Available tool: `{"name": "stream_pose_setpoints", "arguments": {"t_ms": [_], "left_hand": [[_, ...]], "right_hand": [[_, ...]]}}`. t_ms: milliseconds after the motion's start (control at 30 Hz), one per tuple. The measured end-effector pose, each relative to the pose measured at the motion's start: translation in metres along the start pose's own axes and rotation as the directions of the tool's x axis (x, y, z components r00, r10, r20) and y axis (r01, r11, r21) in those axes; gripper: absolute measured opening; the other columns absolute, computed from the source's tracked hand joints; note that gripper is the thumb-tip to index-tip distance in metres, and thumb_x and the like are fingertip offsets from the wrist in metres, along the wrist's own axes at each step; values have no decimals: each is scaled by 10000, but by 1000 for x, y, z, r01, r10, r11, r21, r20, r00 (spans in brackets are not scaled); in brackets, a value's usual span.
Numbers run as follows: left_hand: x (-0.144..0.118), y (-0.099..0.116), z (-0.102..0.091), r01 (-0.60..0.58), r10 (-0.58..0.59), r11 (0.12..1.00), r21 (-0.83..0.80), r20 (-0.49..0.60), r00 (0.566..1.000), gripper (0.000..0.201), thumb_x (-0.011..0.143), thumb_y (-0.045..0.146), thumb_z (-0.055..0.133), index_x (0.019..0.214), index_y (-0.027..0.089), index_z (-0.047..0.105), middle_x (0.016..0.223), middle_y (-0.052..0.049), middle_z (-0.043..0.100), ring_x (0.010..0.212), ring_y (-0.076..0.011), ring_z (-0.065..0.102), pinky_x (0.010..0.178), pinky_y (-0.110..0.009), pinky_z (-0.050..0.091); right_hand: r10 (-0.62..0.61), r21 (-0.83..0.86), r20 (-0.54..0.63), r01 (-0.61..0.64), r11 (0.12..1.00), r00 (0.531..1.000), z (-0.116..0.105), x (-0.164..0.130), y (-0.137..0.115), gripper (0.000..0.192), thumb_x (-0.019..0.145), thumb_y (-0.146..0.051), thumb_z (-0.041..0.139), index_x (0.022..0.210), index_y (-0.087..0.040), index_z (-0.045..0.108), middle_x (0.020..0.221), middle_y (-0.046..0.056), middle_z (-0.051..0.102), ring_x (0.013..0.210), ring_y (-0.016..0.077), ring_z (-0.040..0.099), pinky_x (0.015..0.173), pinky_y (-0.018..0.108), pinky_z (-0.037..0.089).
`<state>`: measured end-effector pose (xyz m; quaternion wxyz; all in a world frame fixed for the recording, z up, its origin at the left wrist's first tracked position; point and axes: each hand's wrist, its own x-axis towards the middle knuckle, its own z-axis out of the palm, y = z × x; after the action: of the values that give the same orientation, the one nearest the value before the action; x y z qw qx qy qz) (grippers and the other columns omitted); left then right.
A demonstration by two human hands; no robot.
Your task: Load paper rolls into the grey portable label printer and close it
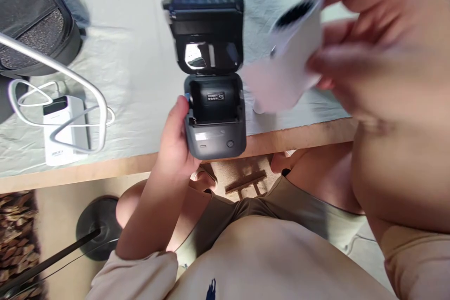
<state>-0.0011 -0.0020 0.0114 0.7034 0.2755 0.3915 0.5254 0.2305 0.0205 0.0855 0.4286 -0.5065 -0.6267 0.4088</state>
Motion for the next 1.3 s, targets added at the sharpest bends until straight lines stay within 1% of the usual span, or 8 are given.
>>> {"name": "stream_pose_setpoints", "arguments": {"t_ms": [67, 200, 333, 600, 700, 833, 1000, 1300], "left_hand": [[4, 2, -2, -55, 54, 997, -46, -15, 998, 389, 956, 514, 619, 1045, 173, 785, 973, -1, 808, 858, -165, 768, 853, -286, 667], [8, 5, -3, -159, 161, 982, -101, 11, 987, 393, 990, 475, 585, 1067, 143, 781, 994, -8, 809, 902, -148, 762, 986, -293, 626], [10, 3, -2, -184, 187, 977, -104, 17, 982, 411, 1022, 448, 531, 1069, 126, 781, 1027, -16, 806, 992, -137, 751, 1107, -249, 545], [9, 0, -5, -122, 126, 988, -93, 36, 991, 441, 995, 501, 563, 1015, 129, 798, 981, -11, 811, 863, -166, 763, 1141, -318, 536], [8, 1, -4, -119, 123, 987, -106, 27, 992, 410, 994, 478, 573, 1028, 136, 797, 1010, -2, 812, 920, -159, 762, 1162, -289, 511], [7, 1, 0, -121, 122, 989, -89, 8, 992, 388, 988, 457, 584, 1050, 136, 793, 1046, -1, 808, 1010, -190, 753, 1191, -316, 492], [6, 0, 1, -104, 108, 989, -102, 27, 994, 385, 990, 460, 580, 1035, 140, 790, 1013, -6, 806, 1036, -222, 755, 1190, -376, 511], [11, -4, -1, -104, 110, 989, -105, 60, 992, 406, 1011, 456, 545, 1083, 129, 776, 1075, -19, 807, 1276, -248, 674, 1238, -388, 457]], "right_hand": [[79, 317, -133, -33, 948, 988, -9, 19, 18, 239, 594, -163, 525, 826, -217, 528, 644, -40, 465, 462, 50, 399, 387, 240, 222], [222, 301, -162, -166, 939, 961, -8, 41, 58, 295, 678, -376, 620, 906, -229, 504, 676, -25, 490, 474, 68, 434, 396, 247, 320], [100, 91, -173, -86, 992, 980, 2, 36, 75, 294, 740, -288, 714, 952, -205, 528, 922, 1, 612, 741, 76, 593, 673, 254, 511], [103, -407, -90, -131, 904, 991, 2, 38, 83, 393, 662, -157, 809, 1035, -198, 692, 866, 3, 669, 722, 69, 461, 763, 284, 389], [-12, -499, -95, -37, 866, 995, -3, 32, 70, 452, 779, -182, 672, 1230, -187, 655, 1171, 69, 694, 971, 147, 596, 895, 328, 448], [-204, -628, 95, 218, 747, 974, -3, 11, 43, 458, 858, -252, 557, 1310, -193, 612, 1327, 94, 630, 1241, 241, 601, 1038, 398, 473], [129, -806, 395, 276, 523, 910, 11, -3, 39, 370, 943, -384, 521, 1300, -354, 612, 1272, 40, 635, 941, 195, 622, 747, 343, 412], [18, -599, 248, 139, 788, 969, 20, 2, 48, 584, 861, -304, 621, 1432, -319, 500, 1150, 43, 643, 892, 123, 608, 820, 283, 464]]}}
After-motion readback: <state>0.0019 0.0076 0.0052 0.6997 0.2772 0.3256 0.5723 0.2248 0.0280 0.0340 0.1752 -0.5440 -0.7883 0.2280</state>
